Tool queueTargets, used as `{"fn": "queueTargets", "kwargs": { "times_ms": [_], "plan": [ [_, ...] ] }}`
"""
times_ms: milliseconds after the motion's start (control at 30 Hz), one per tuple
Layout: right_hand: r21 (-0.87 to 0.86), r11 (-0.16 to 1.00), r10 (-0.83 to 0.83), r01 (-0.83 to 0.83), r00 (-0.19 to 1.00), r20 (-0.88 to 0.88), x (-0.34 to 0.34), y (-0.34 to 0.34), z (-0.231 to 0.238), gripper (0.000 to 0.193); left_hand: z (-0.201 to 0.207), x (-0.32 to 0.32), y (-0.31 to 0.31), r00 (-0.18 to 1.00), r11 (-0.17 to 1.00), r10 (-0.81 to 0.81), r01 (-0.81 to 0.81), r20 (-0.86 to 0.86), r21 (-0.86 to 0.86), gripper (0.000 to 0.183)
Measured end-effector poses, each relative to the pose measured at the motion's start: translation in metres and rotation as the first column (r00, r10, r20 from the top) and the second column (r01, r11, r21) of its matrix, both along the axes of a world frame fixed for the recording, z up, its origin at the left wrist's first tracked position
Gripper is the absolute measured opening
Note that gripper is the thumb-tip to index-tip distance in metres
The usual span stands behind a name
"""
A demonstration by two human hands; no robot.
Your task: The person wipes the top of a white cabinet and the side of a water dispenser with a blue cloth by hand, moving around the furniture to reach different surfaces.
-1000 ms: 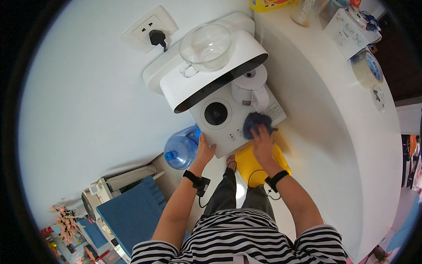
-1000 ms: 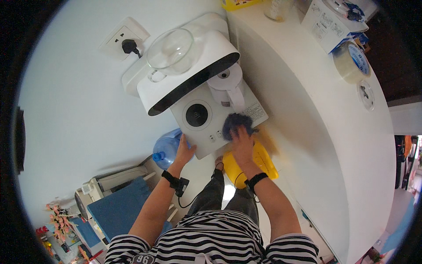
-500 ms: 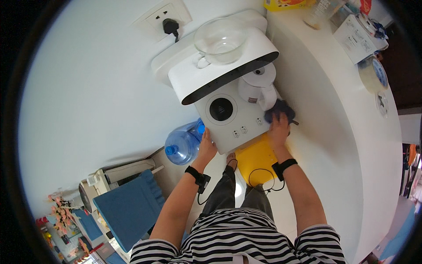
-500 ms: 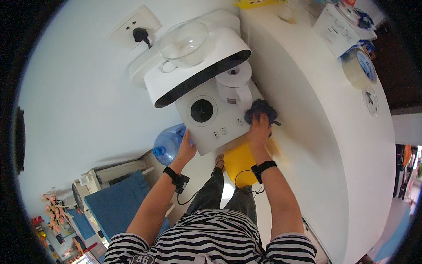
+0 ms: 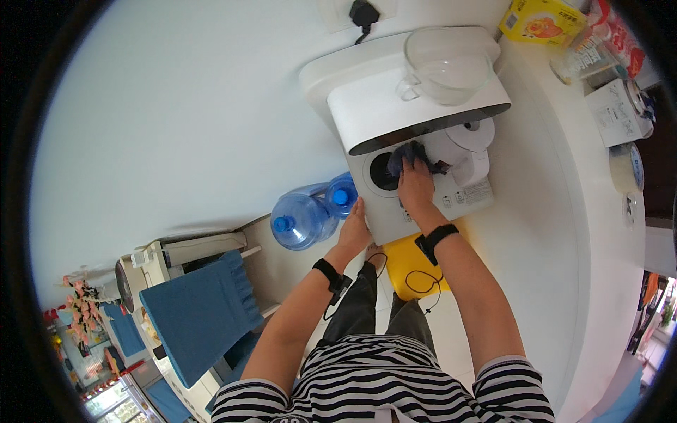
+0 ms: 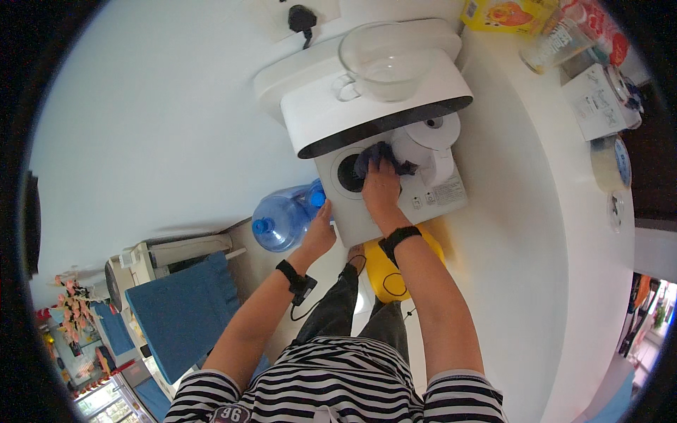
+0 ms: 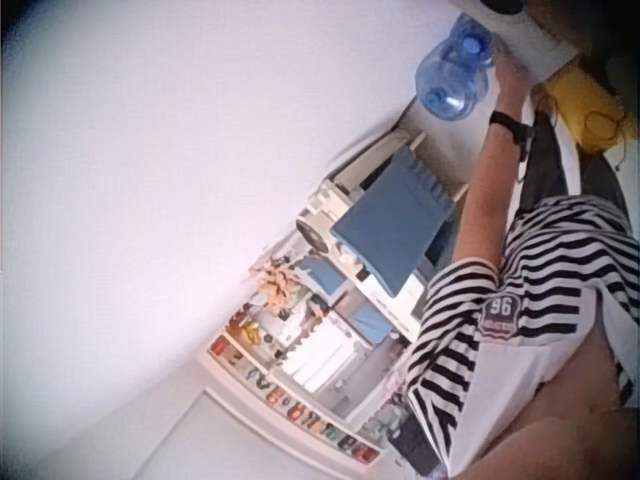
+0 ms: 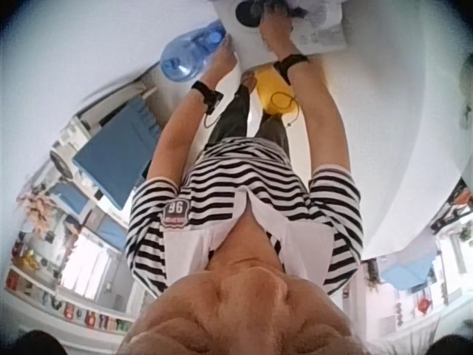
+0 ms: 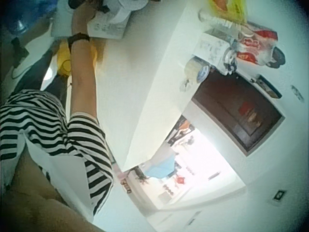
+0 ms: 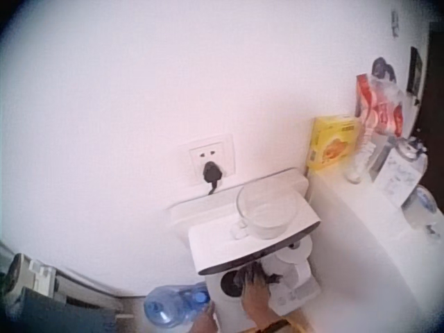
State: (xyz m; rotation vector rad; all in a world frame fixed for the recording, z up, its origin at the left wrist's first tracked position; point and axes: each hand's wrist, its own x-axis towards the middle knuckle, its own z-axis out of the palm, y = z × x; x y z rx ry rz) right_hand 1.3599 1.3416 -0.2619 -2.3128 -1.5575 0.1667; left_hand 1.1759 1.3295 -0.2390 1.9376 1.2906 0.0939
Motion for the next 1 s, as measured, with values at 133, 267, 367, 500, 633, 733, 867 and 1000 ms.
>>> {"fn": "queueTargets", "kwargs": {
  "times_ms": [133,267,367,500,633,733,867,1000],
  "plan": [
    [-0.086,0.995,-0.041,0.043,0.999,0.028,-0.006,0.037,0.006,0.036,0.012,0.002,0.000,0.999,1.000,0.012,-0.012,0.044,-0.008,0.065],
    [-0.113,0.988,0.103,-0.102,0.995,0.005,-0.019,0.055,0.009,0.029,-0.018,-0.011,0.010,0.979,0.998,0.059,-0.057,0.195,-0.016,0.056],
    [-0.077,0.964,0.250,-0.256,0.965,-0.081,-0.042,0.053,0.012,0.029,-0.018,-0.022,0.024,0.950,0.985,0.170,-0.159,0.264,-0.063,0.046],
    [0.026,0.892,0.451,-0.452,0.883,-0.133,-0.065,0.026,0.010,0.031,-0.024,-0.041,0.038,0.839,0.925,0.344,-0.380,0.421,0.002,0.038],
    [-0.015,0.786,0.608,-0.618,0.777,-0.164,-0.072,-0.043,0.015,0.035,-0.006,-0.037,0.039,0.822,0.906,0.365,-0.421,0.436,0.035,0.037],
    [0.025,0.728,0.674,-0.685,0.708,-0.209,-0.056,-0.092,0.021,0.036,0.003,-0.027,0.031,0.823,0.925,0.325,-0.379,0.465,0.024,0.036],
    [-0.016,0.798,0.590,-0.602,0.787,-0.183,-0.014,-0.127,0.019,0.037,0.014,-0.005,0.014,0.873,0.961,0.218,-0.269,0.436,0.058,0.035],
    [0.059,0.871,0.492,-0.488,0.867,-0.082,0.059,-0.154,-0.011,0.038,0.010,0.008,-0.001,0.926,0.960,0.024,-0.126,0.377,0.249,0.035]
  ]
}}
